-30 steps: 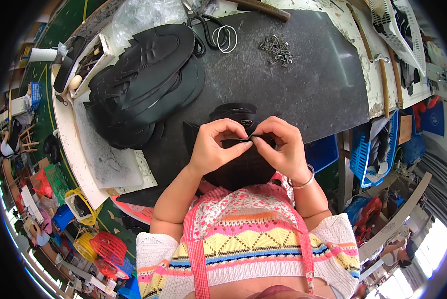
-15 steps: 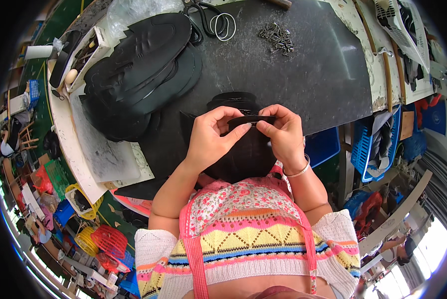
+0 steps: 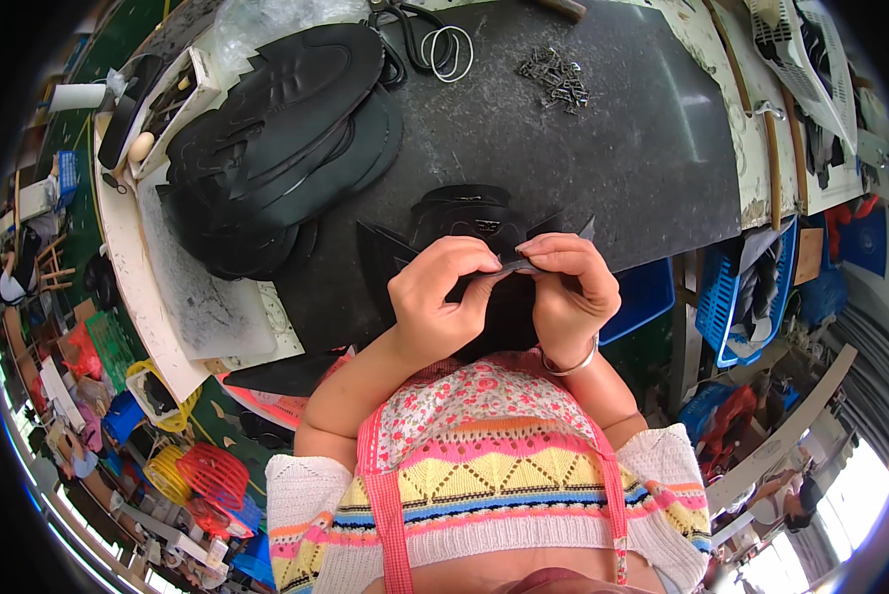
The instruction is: The person attaches metal clips to black shoe components by hand, inserting each piece and folding the material over.
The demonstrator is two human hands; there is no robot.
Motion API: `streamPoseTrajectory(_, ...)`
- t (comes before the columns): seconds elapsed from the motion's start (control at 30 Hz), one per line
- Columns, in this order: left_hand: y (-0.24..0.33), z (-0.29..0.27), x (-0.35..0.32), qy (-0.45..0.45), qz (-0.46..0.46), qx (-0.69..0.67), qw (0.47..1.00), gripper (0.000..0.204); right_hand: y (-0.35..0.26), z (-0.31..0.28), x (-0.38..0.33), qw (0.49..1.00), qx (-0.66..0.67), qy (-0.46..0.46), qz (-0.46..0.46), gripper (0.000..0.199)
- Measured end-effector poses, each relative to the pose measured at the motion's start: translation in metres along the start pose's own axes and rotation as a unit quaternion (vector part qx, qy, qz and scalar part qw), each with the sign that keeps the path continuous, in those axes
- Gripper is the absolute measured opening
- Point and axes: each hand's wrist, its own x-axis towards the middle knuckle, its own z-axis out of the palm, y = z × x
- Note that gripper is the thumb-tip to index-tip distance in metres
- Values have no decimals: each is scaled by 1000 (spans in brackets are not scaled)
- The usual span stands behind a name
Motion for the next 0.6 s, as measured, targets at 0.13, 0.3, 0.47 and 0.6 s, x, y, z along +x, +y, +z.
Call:
streamPoseTrajectory(0.13,4,5,1,38,18,-19,999,20,-2,-2,1,999,-9,-11,-33,28)
streamPoseTrajectory(0.3,7,5,3,38,48,-17,998,25,-9,-7,2,998,-2,-57,-26,29)
streamPoseTrajectory(0.47,2,2,3,33,87,11,996,26,-15,-3,9,987,78,-94,107,32)
streamPoseTrajectory(0.6,4,2,2,30,86,11,996,28,-14,-12,7,972,125,-128,153,33)
